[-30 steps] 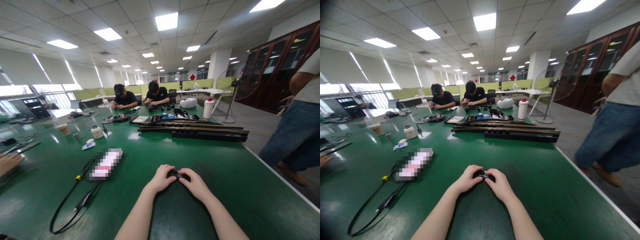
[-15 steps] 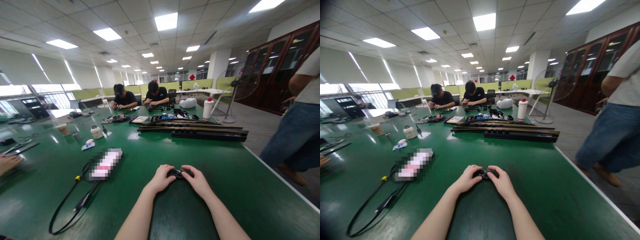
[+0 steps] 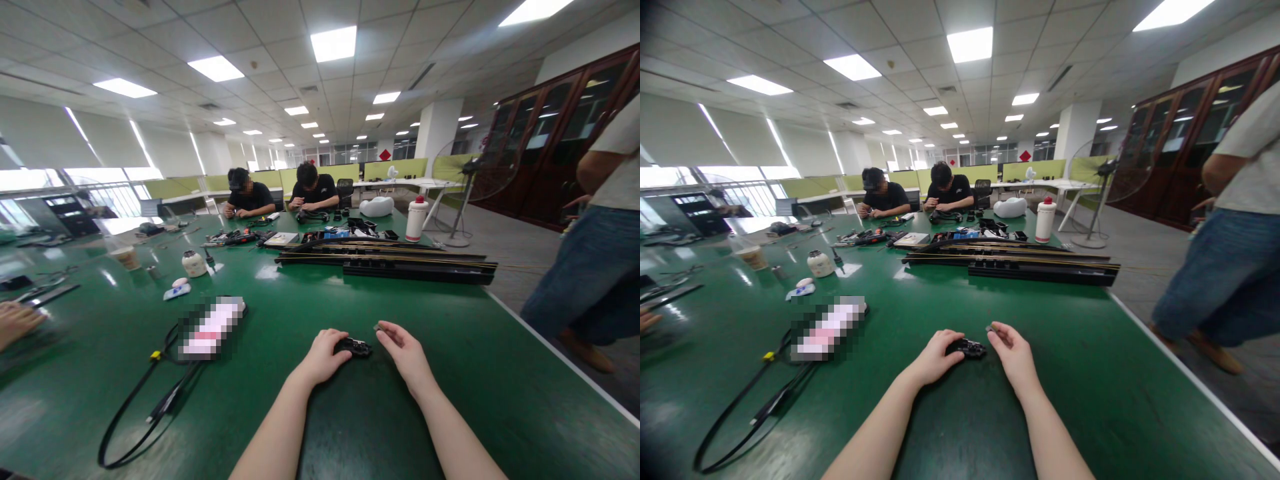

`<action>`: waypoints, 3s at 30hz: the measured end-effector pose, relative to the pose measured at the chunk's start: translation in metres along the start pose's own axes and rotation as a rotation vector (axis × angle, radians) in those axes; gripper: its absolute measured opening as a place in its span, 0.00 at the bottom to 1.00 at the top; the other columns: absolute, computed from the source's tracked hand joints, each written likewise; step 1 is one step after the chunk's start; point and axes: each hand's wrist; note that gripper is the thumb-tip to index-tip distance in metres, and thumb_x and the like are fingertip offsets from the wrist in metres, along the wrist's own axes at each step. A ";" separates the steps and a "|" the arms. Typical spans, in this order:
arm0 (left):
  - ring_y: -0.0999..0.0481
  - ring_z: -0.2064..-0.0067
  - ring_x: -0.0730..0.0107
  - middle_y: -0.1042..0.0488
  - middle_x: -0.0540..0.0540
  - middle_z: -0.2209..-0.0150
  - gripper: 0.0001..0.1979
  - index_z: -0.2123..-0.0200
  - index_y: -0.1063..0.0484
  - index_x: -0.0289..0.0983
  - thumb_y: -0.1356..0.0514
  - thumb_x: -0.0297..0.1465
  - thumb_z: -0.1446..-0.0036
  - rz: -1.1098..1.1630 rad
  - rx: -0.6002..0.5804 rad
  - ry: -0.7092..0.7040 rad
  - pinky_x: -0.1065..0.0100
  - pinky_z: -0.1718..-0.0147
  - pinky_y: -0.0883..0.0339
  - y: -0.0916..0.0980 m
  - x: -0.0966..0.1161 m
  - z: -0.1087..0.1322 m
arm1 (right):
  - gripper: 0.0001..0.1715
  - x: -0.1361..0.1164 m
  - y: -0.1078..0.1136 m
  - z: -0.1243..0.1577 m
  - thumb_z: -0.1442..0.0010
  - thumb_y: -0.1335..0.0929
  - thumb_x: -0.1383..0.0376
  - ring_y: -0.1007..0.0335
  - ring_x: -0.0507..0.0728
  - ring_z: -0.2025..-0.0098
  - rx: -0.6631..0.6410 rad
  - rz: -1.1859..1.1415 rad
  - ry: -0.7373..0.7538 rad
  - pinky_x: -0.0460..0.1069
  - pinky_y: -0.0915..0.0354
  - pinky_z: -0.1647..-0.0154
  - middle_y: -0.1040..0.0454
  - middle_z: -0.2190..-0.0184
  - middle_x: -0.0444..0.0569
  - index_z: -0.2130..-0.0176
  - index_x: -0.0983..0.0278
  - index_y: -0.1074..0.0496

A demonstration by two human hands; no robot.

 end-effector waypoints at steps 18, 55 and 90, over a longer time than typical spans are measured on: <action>0.35 0.49 0.59 0.30 0.43 0.53 0.19 0.51 0.31 0.37 0.40 0.32 0.47 -0.004 -0.016 0.016 0.61 0.47 0.43 0.000 0.003 0.000 | 0.25 -0.003 0.010 -0.003 0.59 0.26 0.54 0.28 0.61 0.55 0.215 -0.192 -0.010 0.55 0.32 0.54 0.23 0.60 0.51 0.61 0.63 0.26; 0.34 0.50 0.59 0.29 0.44 0.54 0.19 0.51 0.31 0.38 0.39 0.31 0.48 -0.010 -0.003 0.016 0.60 0.48 0.42 0.002 0.006 0.001 | 0.25 -0.001 -0.010 0.007 0.58 0.28 0.54 0.27 0.62 0.57 -0.012 -0.043 0.029 0.58 0.36 0.51 0.22 0.62 0.52 0.61 0.63 0.26; 0.33 0.52 0.59 0.29 0.45 0.55 0.17 0.54 0.30 0.39 0.38 0.30 0.49 -0.048 0.017 -0.023 0.60 0.50 0.40 -0.002 0.002 -0.001 | 0.14 0.007 -0.015 0.014 0.47 0.35 0.66 0.32 0.60 0.52 -0.281 0.702 0.377 0.56 0.39 0.48 0.26 0.55 0.49 0.60 0.57 0.25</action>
Point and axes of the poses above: each hand's wrist, its own z-axis away from the middle knuckle, its own y-axis out of the back of the hand, x = y × z
